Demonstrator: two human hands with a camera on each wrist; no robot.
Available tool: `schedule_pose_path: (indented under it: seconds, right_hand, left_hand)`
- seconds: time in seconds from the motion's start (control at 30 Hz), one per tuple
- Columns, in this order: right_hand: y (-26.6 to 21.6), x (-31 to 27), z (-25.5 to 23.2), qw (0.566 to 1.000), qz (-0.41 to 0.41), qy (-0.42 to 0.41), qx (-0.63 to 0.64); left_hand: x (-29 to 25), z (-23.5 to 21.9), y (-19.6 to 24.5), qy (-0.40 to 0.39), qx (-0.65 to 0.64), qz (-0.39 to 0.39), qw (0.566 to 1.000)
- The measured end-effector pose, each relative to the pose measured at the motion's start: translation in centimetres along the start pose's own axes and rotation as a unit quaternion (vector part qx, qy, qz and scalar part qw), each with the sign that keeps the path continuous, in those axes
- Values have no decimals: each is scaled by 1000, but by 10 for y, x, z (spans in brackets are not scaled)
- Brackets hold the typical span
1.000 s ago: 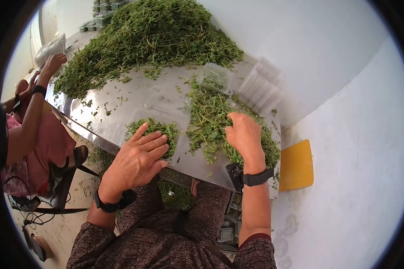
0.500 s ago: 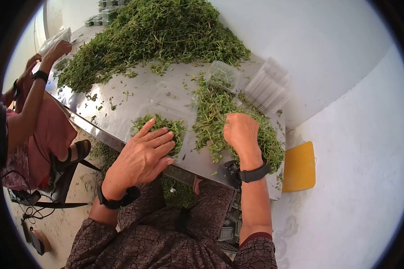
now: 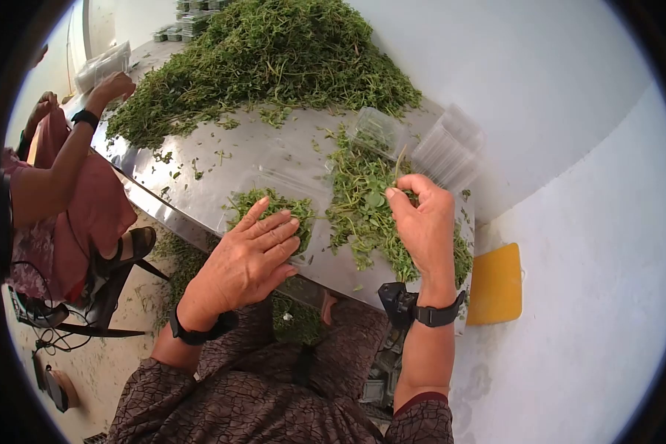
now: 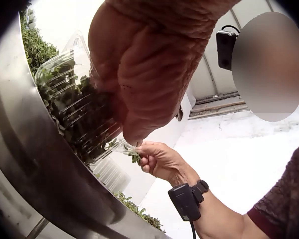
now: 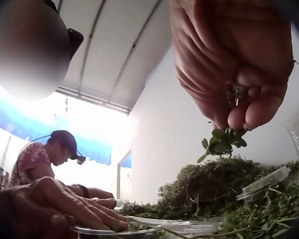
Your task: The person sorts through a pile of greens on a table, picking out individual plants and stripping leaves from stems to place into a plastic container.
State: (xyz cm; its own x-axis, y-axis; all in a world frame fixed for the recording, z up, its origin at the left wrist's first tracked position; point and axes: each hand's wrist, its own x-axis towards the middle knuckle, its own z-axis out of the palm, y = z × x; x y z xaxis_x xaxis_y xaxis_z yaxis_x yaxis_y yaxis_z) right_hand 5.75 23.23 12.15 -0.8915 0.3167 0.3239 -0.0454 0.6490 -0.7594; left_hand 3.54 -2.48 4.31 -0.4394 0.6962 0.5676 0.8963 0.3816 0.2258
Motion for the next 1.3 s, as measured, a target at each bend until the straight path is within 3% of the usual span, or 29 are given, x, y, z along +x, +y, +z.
schedule_pose_path:
  seconds: [0.17,0.43,0.57,0.63,0.9,0.97,1.13,1.3]
  right_hand:
    - [-31,-9,24,993,-22,-31,116]
    - [-43,-11,81,943,-8,-139,303]
    - [-25,-7,96,948,-12,-227,223]
    - [-19,-11,98,974,-127,-157,98]
    - [-2,-16,58,995,-37,-83,30]
    - [11,-16,57,996,-61,-61,-3]
    - [21,-18,58,988,-95,-111,-55]
    - [14,-17,61,985,-57,-136,-87]
  left_hand:
    - [-10,-4,3,65,-17,15,998]
    - [-27,-11,1,134,6,-1,991]
    - [-34,-13,-7,177,19,-30,984]
    - [-37,-15,-11,180,24,-40,983]
    - [-40,-18,-21,213,45,-70,974]
    - [-37,-19,-21,212,37,-67,974]
    - [-21,-20,-15,122,-16,-49,991]
    - [-4,-19,-10,36,0,-43,998]
